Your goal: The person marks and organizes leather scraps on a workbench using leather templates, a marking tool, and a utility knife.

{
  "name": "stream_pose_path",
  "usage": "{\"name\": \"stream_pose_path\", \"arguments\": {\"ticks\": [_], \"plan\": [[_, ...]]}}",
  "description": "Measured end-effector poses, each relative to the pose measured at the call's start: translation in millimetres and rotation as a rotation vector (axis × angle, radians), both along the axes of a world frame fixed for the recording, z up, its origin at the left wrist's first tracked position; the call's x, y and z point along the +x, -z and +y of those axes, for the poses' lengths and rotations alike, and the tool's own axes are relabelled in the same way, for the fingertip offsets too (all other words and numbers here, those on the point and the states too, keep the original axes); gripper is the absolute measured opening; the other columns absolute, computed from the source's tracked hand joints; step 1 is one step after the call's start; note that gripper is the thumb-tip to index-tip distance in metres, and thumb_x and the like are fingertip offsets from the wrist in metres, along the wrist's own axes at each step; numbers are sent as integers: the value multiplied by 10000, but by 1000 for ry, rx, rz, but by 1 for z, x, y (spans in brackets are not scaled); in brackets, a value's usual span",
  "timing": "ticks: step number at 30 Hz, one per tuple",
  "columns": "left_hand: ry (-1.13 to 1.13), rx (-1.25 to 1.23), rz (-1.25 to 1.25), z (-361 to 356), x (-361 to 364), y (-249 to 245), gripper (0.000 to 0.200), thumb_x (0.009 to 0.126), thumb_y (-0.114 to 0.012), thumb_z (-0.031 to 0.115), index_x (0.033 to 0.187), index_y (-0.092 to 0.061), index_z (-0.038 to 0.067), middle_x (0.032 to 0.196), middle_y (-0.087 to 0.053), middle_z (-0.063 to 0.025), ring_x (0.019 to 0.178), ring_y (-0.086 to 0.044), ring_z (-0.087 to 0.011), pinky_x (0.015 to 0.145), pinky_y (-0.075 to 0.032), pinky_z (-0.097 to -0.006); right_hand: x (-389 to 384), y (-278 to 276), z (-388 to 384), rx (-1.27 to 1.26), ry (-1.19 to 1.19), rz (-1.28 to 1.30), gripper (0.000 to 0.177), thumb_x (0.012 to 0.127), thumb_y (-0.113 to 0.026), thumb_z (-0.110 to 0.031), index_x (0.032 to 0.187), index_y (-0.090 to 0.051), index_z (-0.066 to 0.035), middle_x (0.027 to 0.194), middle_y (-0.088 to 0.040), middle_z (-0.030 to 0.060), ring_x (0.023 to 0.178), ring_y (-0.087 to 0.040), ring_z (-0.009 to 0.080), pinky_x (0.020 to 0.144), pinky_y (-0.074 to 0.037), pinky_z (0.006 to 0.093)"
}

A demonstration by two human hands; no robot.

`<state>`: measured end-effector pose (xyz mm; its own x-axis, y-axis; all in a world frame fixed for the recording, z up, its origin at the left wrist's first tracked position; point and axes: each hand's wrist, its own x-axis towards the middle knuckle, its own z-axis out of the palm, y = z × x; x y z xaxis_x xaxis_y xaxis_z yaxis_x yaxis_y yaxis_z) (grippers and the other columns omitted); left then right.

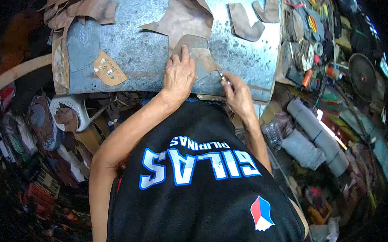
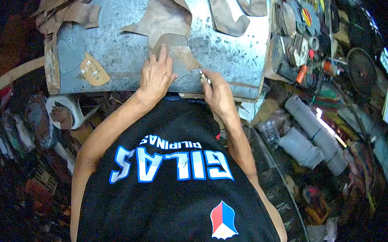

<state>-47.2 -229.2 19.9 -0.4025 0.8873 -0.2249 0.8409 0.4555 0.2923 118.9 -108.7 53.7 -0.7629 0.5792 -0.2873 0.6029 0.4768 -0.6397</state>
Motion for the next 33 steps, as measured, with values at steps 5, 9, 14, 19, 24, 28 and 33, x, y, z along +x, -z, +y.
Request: {"name": "stream_pose_path", "arguments": {"ticks": [5, 9, 14, 19, 24, 28, 33], "plan": [[-45, -33, 45, 0, 10, 6, 494, 735, -769, 273, 1131, -600, 29, 1417, -422, -187, 1028, -564, -332, 872, -507, -411, -78, -2, 78, 185, -630, 6, 217, 877, -614, -152, 1075, -662, -77, 964, -646, 140, 867, -633, 367, 734, -519, 439], [-94, -28, 55, 0, 13, 7, 567, 744, -757, 253, 1262, -579, 104, 1443, -408, -173, 1046, -548, -319, 901, -491, -402, -134, 22, 110, 231, -1028, 167, 217, 839, -639, -166, 1045, -686, -118, 978, -669, 93, 847, -653, 329, 721, -532, 432], [-123, -68, 52, 5, 13, 5, 616, 742, -757, 244, 1310, -561, 110, 1456, -401, -174, 1058, -539, -315, 904, -490, -397, -168, 32, 122, 232, -1306, 155, 209, 819, -665, -187, 1020, -709, -146, 866, -693, 88, 813, -662, 310, 716, -535, 413], [-136, -95, 40, 7, 14, 3, 627, 721, -760, 230, 1306, -567, 116, 1461, -402, -169, 1057, -542, -315, 899, -492, -387, -177, 34, 124, 239, -1415, 180, 203, 817, -669, -197, 1009, -714, -149, 811, -695, 96, 771, -649, 305, 688, -538, 414], [-117, -104, 84, 9, 15, 2, 573, 745, -709, 189, 1300, -579, 128, 1449, -416, -171, 1036, -551, -315, 893, -498, -385, -183, 33, 120, 312, -1492, 228, 148, 844, -637, -204, 958, -690, -125, 818, -684, 85, 767, -656, 304, 664, -543, 405], [-84, -118, 128, 10, 15, -1, 521, 782, -650, 163, 1299, -585, 137, 1457, -408, -173, 1016, -559, -309, 887, -502, -379, -181, 25, 114, 386, -1435, -74, 153, 871, -615, -160, 989, -686, -92, 884, -668, 89, 791, -663, 293, 670, -531, 402], [-79, -173, 101, 12, 15, -4, 475, 818, -584, 121, 1292, -593, 152, 1459, -406, -176, 1010, -568, -304, 878, -505, -371, -142, 23, 105, 267, -1186, -43, 167, 893, -607, -176, 1011, -678, -81, 878, -661, 132, 771, -657, 342, 651, -533, 429]]}}
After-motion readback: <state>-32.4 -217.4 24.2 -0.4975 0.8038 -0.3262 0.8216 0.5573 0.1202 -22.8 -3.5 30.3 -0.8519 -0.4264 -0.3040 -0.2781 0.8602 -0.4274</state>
